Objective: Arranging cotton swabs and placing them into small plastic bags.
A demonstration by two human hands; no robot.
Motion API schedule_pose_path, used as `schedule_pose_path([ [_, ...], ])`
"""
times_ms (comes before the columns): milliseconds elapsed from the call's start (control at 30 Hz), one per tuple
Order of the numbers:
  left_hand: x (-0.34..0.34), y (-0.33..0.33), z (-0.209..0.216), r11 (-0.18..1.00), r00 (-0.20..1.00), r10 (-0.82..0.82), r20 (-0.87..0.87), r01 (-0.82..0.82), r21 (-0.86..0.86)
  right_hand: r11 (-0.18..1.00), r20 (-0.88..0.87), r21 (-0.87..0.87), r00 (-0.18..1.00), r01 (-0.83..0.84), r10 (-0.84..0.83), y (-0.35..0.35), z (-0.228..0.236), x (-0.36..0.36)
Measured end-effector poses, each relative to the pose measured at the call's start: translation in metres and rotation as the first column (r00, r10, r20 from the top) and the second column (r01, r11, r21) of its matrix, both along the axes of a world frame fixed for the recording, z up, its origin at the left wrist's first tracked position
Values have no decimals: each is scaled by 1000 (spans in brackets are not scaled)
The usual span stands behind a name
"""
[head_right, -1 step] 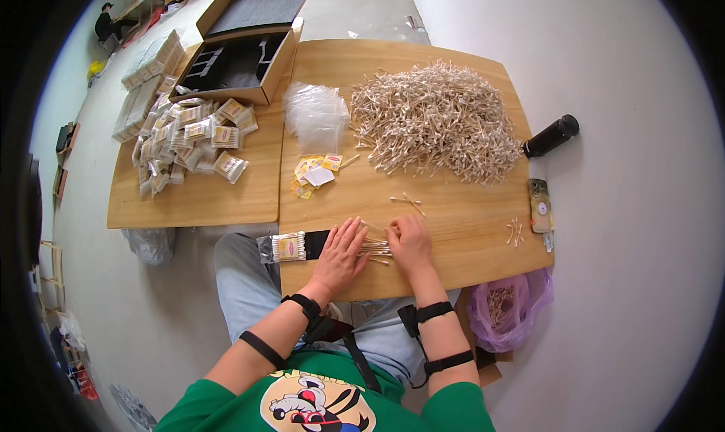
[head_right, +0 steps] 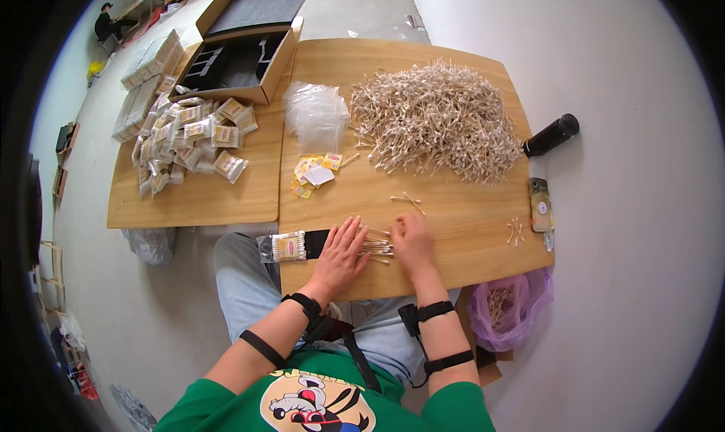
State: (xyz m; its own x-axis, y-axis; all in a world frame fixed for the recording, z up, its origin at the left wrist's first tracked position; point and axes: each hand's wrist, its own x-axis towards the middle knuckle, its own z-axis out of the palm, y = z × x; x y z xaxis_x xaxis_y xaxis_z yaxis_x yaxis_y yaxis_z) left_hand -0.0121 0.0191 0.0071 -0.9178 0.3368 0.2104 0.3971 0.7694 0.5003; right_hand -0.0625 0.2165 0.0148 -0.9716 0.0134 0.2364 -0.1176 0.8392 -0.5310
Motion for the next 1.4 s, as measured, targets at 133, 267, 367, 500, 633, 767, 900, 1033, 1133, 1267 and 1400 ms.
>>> schedule_pose_path([
  [133, -2, 3, 3, 999, 1000, 21, -11, -22, -46, 978, -145, 75, 972, 197, -185, 22, 0, -14],
  [267, -2, 2, -3, 999, 1000, 3, 18, -2, -54, 988, -49, 127, 995, 87, -81, 29, -9, -16],
  [367, -1, 0, -6, 999, 999, -3, 37, 5, -31, 994, 45, 59, 995, -91, 88, 6, -4, -8],
  [500, 0, 0, -3, 1000, 999, 27, -28, -28, -8, 992, 143, -122, 988, -36, 53, -4, 10, -13],
  [633, 0, 3, -1, 996, 999, 36, -19, -38, -87, 995, -91, 91, 996, 25, -17, -1, 2, -29],
  [767, 0, 4, -2, 995, 1000, 31, 3, -30, -99, 993, 12, 39, 993, -115, 114, -9, -2, -27],
  [900, -1, 3, -4, 998, 999, 45, 8, -45, -33, 950, 33, -79, 952, -301, 304, -13, 1, -11],
  [1033, -2, 2, -4, 998, 999, 33, 4, -32, -52, 931, 187, -362, 975, -47, 122, -4, 1, 11],
  [1133, -2, -2, 4, 999, 999, -14, 32, 15, -42, 966, -67, -144, 976, -215, 208, 3, 7, 31],
  [1267, -2, -1, 7, 999, 998, 0, 57, 2, -32, 973, 11, -82, 976, -214, 216, 3, 13, 54],
  [1400, -4, 8, -6, 997, 997, 71, 36, -72, 26, 968, -15, 37, 969, -246, 247, 2, 5, 56],
])
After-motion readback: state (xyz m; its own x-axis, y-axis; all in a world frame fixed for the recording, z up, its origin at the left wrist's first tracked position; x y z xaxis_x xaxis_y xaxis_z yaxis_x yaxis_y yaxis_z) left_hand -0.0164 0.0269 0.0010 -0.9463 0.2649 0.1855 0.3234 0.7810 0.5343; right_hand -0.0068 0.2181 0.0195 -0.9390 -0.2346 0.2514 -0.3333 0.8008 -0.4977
